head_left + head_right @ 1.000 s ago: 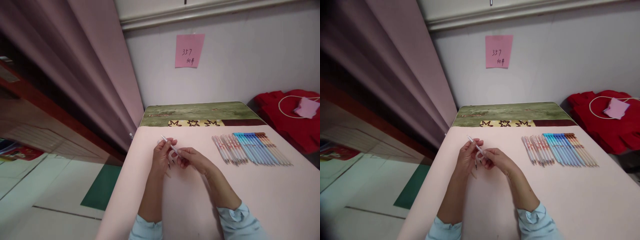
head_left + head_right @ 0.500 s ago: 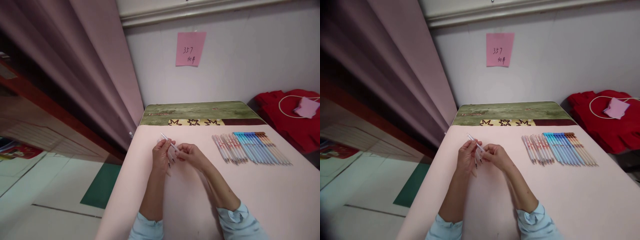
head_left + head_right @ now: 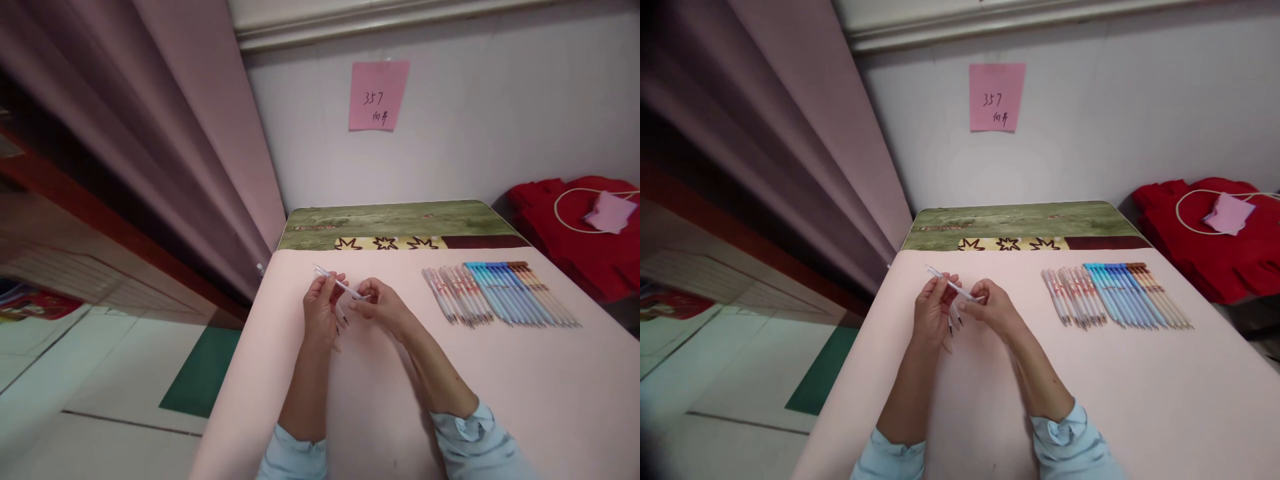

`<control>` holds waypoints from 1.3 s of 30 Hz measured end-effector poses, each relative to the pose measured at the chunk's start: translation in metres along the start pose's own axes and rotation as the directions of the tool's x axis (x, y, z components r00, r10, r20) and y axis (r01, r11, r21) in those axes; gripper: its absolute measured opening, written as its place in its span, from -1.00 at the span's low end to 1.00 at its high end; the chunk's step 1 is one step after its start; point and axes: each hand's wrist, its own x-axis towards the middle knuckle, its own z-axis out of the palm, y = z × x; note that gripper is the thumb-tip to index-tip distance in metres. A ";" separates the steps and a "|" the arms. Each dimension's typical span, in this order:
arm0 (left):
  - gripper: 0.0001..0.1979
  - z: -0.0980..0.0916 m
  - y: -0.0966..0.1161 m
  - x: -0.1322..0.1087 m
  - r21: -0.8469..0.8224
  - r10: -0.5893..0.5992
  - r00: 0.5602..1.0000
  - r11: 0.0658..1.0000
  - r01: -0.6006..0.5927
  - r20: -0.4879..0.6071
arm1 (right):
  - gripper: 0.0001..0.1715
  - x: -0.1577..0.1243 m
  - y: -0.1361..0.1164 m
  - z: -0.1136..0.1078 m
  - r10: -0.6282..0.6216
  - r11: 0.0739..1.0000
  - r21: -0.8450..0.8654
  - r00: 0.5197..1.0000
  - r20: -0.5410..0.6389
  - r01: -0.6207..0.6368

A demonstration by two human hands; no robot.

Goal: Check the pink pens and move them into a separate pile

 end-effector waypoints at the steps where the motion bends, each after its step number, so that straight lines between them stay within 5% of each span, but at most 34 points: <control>1: -0.68 0.000 0.000 0.000 -0.001 -0.004 1.000 1.000 0.004 0.001 | -0.41 0.000 0.001 0.000 0.011 1.000 -0.002 1.000 0.000 -0.011; 5: -0.67 -0.002 0.000 0.000 0.023 -0.003 1.000 1.000 0.003 0.004 | -0.40 0.000 0.001 0.000 0.118 0.993 -0.035 0.993 0.032 -0.117; 11: -0.65 -0.003 0.000 0.001 0.019 -0.010 1.000 1.000 0.010 -0.021 | -0.43 -0.001 -0.003 -0.001 0.019 1.000 0.019 1.000 -0.022 -0.018; 17: -0.63 -0.002 0.000 0.000 0.053 -0.009 1.000 0.999 0.009 0.003 | -0.34 -0.001 -0.001 -0.001 0.149 0.986 -0.081 0.989 0.022 -0.147; 23: -0.64 -0.001 0.002 0.000 0.036 0.017 0.999 0.999 -0.015 -0.050 | -0.44 -0.001 -0.002 -0.001 0.028 1.000 -0.012 1.000 -0.012 -0.028; 28: -0.62 0.000 0.002 0.000 0.077 0.003 1.000 0.997 -0.002 -0.023 | -0.38 -0.001 -0.003 0.000 0.124 0.990 -0.063 0.992 0.005 -0.123; 33: -0.59 -0.002 0.003 0.001 0.093 0.021 0.999 0.996 -0.017 -0.045 | -0.51 0.000 -0.004 0.000 0.019 1.000 -0.009 0.999 -0.042 -0.020; 39: -0.62 -0.002 0.002 0.000 0.085 0.024 0.999 0.996 -0.022 -0.024 | -0.56 0.002 0.000 0.002 0.045 0.998 -0.043 0.999 0.015 -0.044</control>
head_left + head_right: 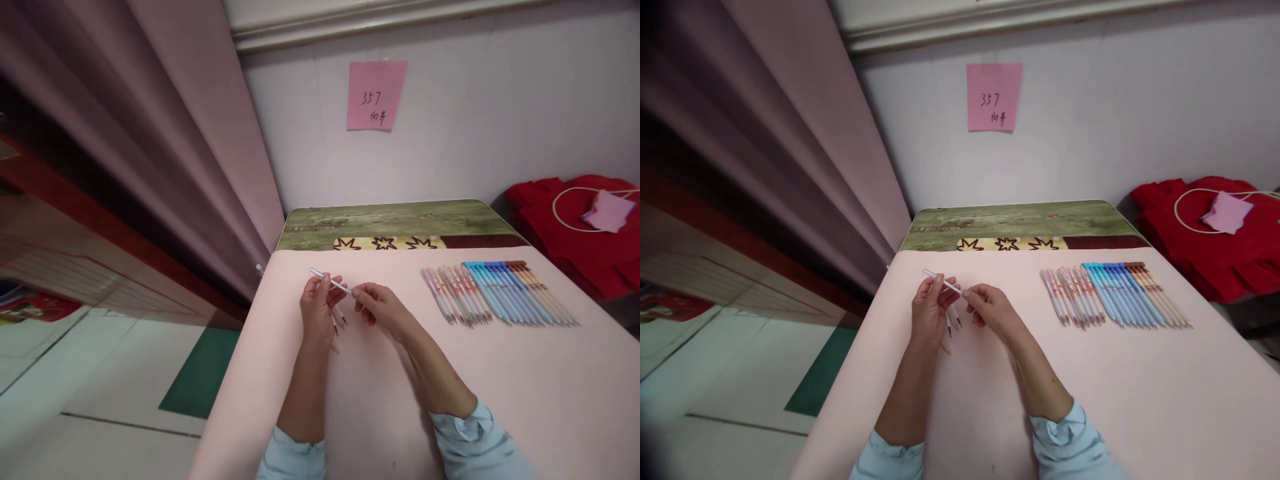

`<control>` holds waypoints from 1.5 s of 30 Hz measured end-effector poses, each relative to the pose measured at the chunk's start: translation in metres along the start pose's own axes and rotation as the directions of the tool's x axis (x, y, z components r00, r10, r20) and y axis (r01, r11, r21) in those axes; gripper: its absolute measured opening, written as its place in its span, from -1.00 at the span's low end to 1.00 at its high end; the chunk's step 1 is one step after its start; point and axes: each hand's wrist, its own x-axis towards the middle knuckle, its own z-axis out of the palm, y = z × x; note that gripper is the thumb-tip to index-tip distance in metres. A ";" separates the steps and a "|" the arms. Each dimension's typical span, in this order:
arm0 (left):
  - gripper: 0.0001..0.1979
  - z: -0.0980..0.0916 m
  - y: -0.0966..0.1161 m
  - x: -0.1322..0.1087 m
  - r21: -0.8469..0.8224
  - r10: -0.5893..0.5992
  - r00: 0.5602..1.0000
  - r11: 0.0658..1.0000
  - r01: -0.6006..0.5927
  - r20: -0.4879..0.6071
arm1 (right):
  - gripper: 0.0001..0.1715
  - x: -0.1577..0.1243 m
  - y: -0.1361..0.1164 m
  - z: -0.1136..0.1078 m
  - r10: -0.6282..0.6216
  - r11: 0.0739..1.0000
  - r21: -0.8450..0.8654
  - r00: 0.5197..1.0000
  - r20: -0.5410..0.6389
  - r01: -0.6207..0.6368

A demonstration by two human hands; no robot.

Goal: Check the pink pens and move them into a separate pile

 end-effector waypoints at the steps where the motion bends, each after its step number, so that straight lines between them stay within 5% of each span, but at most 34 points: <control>1: -0.62 0.000 0.000 0.001 -0.006 0.005 1.000 1.000 -0.005 -0.005 | -0.57 0.001 0.001 -0.001 -0.003 1.000 -0.025 1.000 0.012 0.004; 7: -0.58 -0.014 0.006 0.012 -0.047 0.090 0.980 0.994 -0.100 -0.176 | -0.63 0.001 0.006 -0.029 0.023 0.979 -0.203 0.999 -0.025 -0.028; 13: -0.58 -0.021 0.007 0.017 -0.007 0.190 0.945 0.980 -0.199 -0.265 | -0.54 -0.001 0.004 -0.036 -0.064 0.762 -0.628 0.946 -0.318 -0.159; 21: -0.57 -0.008 -0.005 0.010 0.061 0.144 0.974 0.989 -0.135 -0.177 | -0.59 0.001 0.003 -0.002 -0.259 0.660 -0.750 0.925 -0.278 -0.040; 26: -0.59 -0.005 -0.005 0.009 0.091 0.111 0.989 0.991 -0.102 -0.098 | -0.72 0.001 0.006 0.000 -0.287 0.764 -0.627 0.951 -0.116 0.154; 30: -0.64 -0.023 0.005 0.017 0.212 0.255 0.946 0.954 -0.212 -0.199 | -0.74 0.000 0.003 -0.010 -0.240 0.703 -0.710 0.954 -0.181 0.042; 33: -0.70 -0.043 0.015 0.024 0.521 0.391 0.894 0.821 -0.233 -0.217 | -0.71 -0.003 -0.002 -0.013 -0.180 0.611 -0.776 0.926 -0.331 -0.159; 37: -0.83 -0.055 0.022 0.024 0.927 0.412 0.907 0.368 -0.071 -0.093 | -0.67 -0.005 -0.003 0.000 -0.176 0.563 -0.806 0.926 -0.333 -0.183; 40: -0.84 -0.050 0.022 0.018 0.993 0.345 0.937 0.121 0.010 -0.051 | -0.63 -0.004 -0.001 0.004 -0.174 0.561 -0.815 0.941 -0.290 -0.147; 45: -0.80 -0.042 0.023 0.012 0.996 0.337 0.939 -0.030 0.087 -0.072 | -0.59 -0.008 -0.012 -0.034 -0.200 0.526 -0.814 0.894 -0.400 -0.246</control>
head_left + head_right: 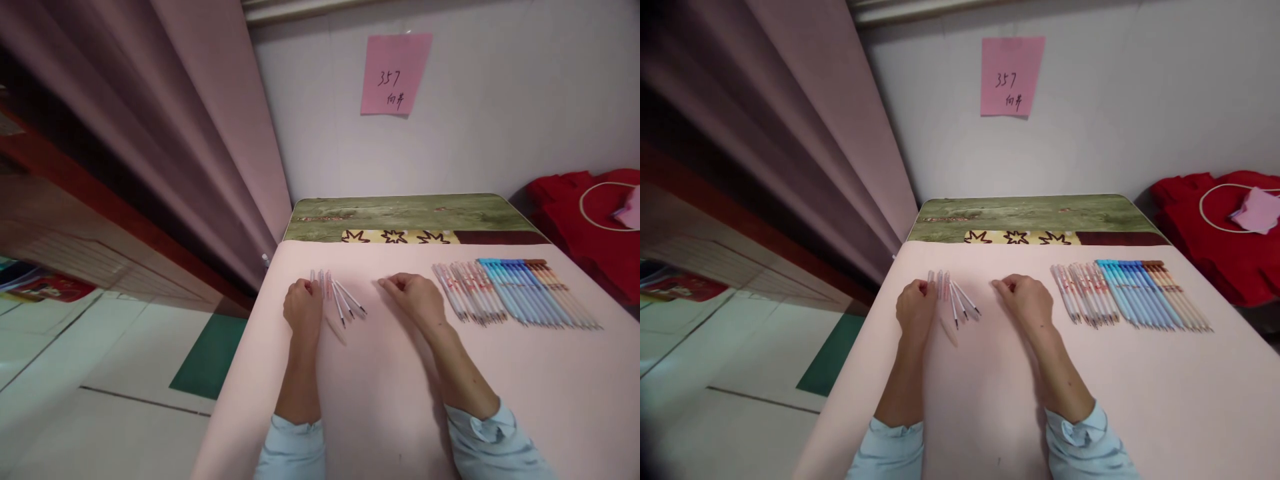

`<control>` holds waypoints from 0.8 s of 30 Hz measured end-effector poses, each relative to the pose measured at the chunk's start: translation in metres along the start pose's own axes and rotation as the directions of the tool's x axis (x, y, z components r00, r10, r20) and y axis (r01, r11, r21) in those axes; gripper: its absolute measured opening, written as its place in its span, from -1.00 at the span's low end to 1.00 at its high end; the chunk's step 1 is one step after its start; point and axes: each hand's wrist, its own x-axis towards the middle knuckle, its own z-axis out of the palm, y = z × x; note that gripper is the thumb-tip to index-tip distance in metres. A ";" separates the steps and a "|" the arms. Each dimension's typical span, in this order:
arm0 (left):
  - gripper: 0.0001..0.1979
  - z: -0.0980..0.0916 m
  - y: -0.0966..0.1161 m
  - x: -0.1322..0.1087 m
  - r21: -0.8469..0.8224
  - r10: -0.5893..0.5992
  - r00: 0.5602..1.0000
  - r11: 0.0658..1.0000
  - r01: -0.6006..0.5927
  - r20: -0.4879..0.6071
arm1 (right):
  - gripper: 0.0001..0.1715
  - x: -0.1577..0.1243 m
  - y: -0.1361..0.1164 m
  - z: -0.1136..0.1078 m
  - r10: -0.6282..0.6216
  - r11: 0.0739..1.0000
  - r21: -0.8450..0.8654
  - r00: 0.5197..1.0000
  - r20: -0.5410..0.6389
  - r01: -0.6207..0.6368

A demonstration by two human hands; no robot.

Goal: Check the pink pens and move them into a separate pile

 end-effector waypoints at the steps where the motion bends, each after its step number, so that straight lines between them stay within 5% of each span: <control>1: -0.79 0.000 0.000 0.000 0.018 0.006 1.000 1.000 -0.006 0.001 | -0.59 0.004 0.010 -0.010 0.027 0.999 -0.026 0.999 -0.030 -0.028; 6: -0.74 0.000 -0.004 0.004 0.074 0.053 0.998 0.996 -0.051 -0.020 | -0.61 0.012 0.058 -0.058 0.305 0.930 -0.111 0.906 -0.294 -0.349; 9: -0.72 0.000 -0.004 0.008 0.079 0.076 0.997 0.994 -0.073 -0.031 | -0.65 0.013 0.071 -0.069 0.402 0.885 -0.116 0.866 -0.296 -0.450; 18: -0.73 0.000 -0.004 0.009 -0.006 0.084 0.996 0.996 -0.084 -0.037 | -0.72 0.018 0.069 -0.059 0.376 0.890 -0.240 0.922 -0.096 -0.388; 24: -0.73 0.010 -0.026 0.020 -0.454 -0.089 0.994 0.890 0.051 -0.062 | -0.75 0.023 0.095 -0.044 0.287 0.923 -0.237 0.952 -0.104 -0.304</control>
